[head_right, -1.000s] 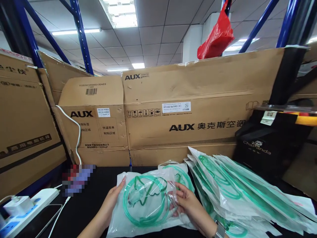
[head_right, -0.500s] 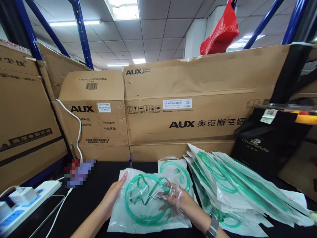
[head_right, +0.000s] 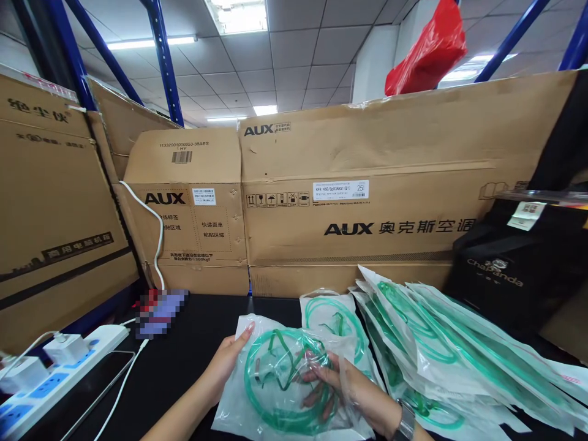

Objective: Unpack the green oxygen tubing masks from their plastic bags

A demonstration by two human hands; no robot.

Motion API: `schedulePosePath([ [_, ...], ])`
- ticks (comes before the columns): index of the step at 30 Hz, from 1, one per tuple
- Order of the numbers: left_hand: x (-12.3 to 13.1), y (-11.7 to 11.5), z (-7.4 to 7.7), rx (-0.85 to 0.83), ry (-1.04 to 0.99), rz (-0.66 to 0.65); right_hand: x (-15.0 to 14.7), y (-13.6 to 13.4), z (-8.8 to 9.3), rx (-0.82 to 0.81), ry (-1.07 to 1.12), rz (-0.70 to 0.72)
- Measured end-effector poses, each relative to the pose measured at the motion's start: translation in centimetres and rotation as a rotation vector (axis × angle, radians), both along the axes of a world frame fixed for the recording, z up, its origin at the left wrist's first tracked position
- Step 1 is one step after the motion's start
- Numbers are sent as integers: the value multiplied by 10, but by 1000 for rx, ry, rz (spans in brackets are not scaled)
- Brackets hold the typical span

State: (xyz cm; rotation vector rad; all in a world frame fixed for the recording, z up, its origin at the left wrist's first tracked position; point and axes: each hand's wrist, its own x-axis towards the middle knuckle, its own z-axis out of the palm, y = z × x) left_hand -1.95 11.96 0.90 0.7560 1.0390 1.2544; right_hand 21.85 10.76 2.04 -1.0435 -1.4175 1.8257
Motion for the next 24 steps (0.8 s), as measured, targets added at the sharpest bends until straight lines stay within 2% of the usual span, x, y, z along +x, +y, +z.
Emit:
schedulePosePath([
  [5,-14,8,-7,55,0,98,2,5,-1,-17,38,-144],
  [9,-23,11,-3,96,2,118,10,17,-6,109,3,-207],
  [13,-20,7,4,90,28,79,10,18,-4,305,-191,-173],
  [18,-22,10,3,98,138,89,3,8,-1,216,-197,-71],
  [24,-50,23,-1,140,328,325,11,21,-7,114,-102,-382],
])
